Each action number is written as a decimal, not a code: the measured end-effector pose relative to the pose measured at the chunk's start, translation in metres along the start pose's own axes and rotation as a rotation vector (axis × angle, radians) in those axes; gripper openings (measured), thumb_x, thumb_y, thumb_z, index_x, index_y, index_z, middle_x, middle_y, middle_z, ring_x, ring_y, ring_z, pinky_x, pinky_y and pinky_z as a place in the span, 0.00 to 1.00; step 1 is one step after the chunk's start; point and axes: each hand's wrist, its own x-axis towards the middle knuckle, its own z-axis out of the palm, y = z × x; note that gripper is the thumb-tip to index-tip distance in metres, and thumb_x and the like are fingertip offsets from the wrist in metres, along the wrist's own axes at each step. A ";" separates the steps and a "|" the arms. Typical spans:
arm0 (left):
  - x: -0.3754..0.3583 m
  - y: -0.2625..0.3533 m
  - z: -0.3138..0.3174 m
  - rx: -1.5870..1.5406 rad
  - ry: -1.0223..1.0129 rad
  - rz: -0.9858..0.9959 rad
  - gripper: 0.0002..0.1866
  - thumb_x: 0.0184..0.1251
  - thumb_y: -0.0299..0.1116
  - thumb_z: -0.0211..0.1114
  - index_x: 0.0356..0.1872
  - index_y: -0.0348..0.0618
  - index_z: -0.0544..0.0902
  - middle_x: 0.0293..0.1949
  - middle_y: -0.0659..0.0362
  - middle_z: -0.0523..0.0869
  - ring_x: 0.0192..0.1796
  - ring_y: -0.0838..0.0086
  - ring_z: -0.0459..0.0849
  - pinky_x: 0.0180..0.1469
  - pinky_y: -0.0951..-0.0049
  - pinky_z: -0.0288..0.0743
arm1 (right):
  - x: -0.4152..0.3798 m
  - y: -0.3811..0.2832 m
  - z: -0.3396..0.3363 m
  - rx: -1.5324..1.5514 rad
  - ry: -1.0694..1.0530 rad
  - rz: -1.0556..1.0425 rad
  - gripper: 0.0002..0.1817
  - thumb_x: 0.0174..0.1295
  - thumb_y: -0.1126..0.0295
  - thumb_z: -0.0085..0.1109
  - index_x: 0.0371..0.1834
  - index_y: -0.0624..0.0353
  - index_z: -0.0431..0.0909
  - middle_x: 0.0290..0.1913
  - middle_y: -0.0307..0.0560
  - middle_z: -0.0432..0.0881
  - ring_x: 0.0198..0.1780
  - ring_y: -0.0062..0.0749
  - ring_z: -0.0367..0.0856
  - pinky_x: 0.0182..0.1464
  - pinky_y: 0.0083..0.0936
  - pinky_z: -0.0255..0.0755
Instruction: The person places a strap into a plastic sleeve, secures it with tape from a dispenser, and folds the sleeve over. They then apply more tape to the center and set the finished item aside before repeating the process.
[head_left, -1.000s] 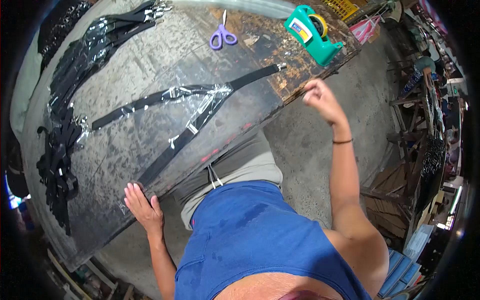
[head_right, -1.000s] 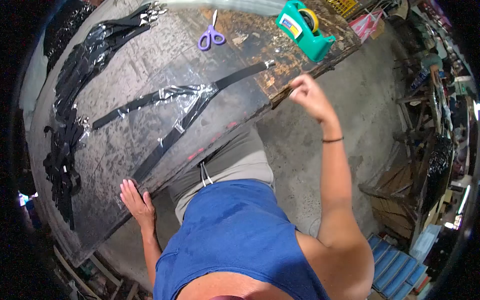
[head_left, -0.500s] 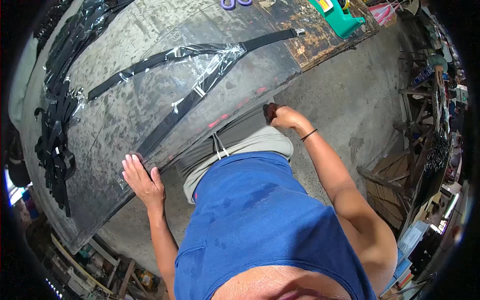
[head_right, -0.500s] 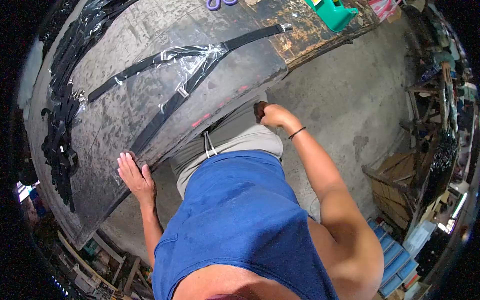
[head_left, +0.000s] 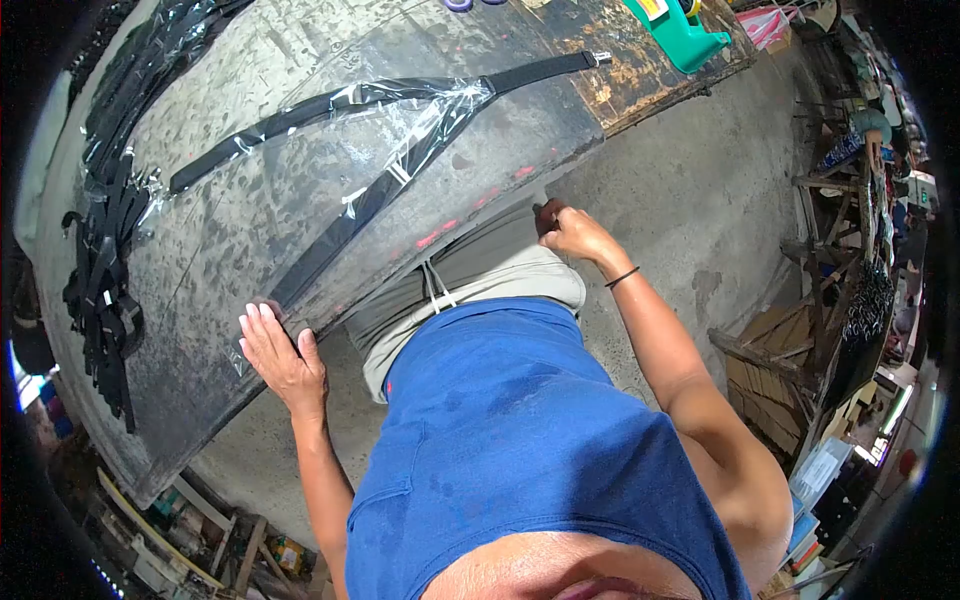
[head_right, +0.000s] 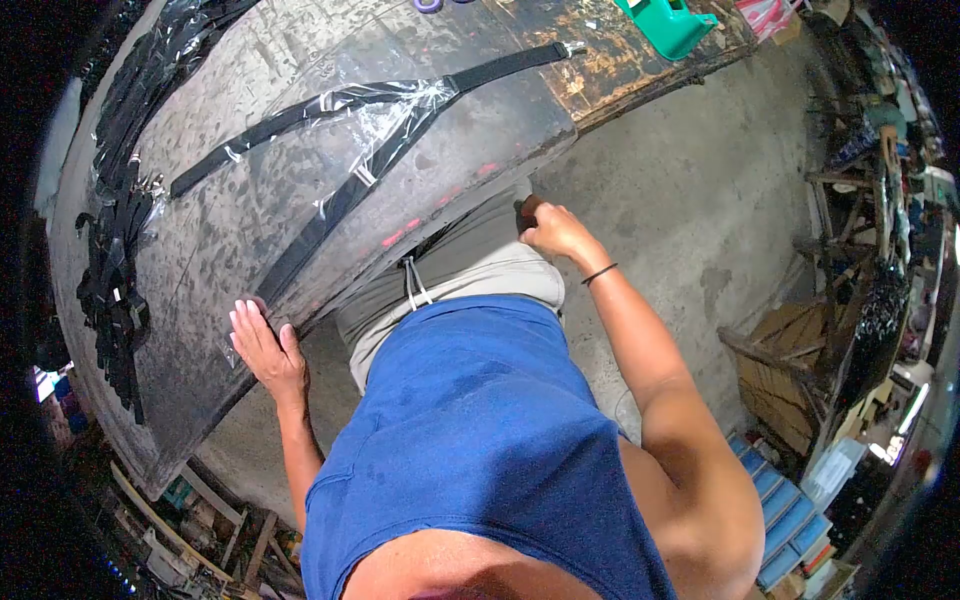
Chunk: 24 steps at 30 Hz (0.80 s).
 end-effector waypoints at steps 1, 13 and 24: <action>0.000 -0.001 0.000 0.001 0.001 -0.001 0.32 0.81 0.50 0.48 0.75 0.37 0.64 0.77 0.46 0.63 0.80 0.51 0.57 0.78 0.50 0.45 | 0.000 0.004 -0.002 0.000 0.000 -0.002 0.26 0.52 0.65 0.67 0.55 0.63 0.78 0.48 0.67 0.85 0.53 0.60 0.84 0.55 0.43 0.77; 0.000 -0.001 0.001 0.002 0.008 0.000 0.33 0.81 0.52 0.47 0.76 0.37 0.63 0.78 0.48 0.63 0.81 0.53 0.56 0.79 0.51 0.45 | -0.003 -0.017 -0.023 0.107 -0.253 -0.102 0.19 0.55 0.73 0.57 0.51 0.70 0.75 0.36 0.57 0.84 0.38 0.46 0.83 0.43 0.36 0.76; 0.000 -0.001 0.001 0.012 -0.001 -0.003 0.33 0.81 0.50 0.48 0.76 0.37 0.63 0.78 0.47 0.63 0.81 0.54 0.56 0.79 0.52 0.44 | 0.008 -0.030 0.007 -0.421 -0.149 -0.009 0.21 0.55 0.73 0.58 0.54 0.66 0.73 0.44 0.74 0.83 0.51 0.66 0.82 0.49 0.51 0.77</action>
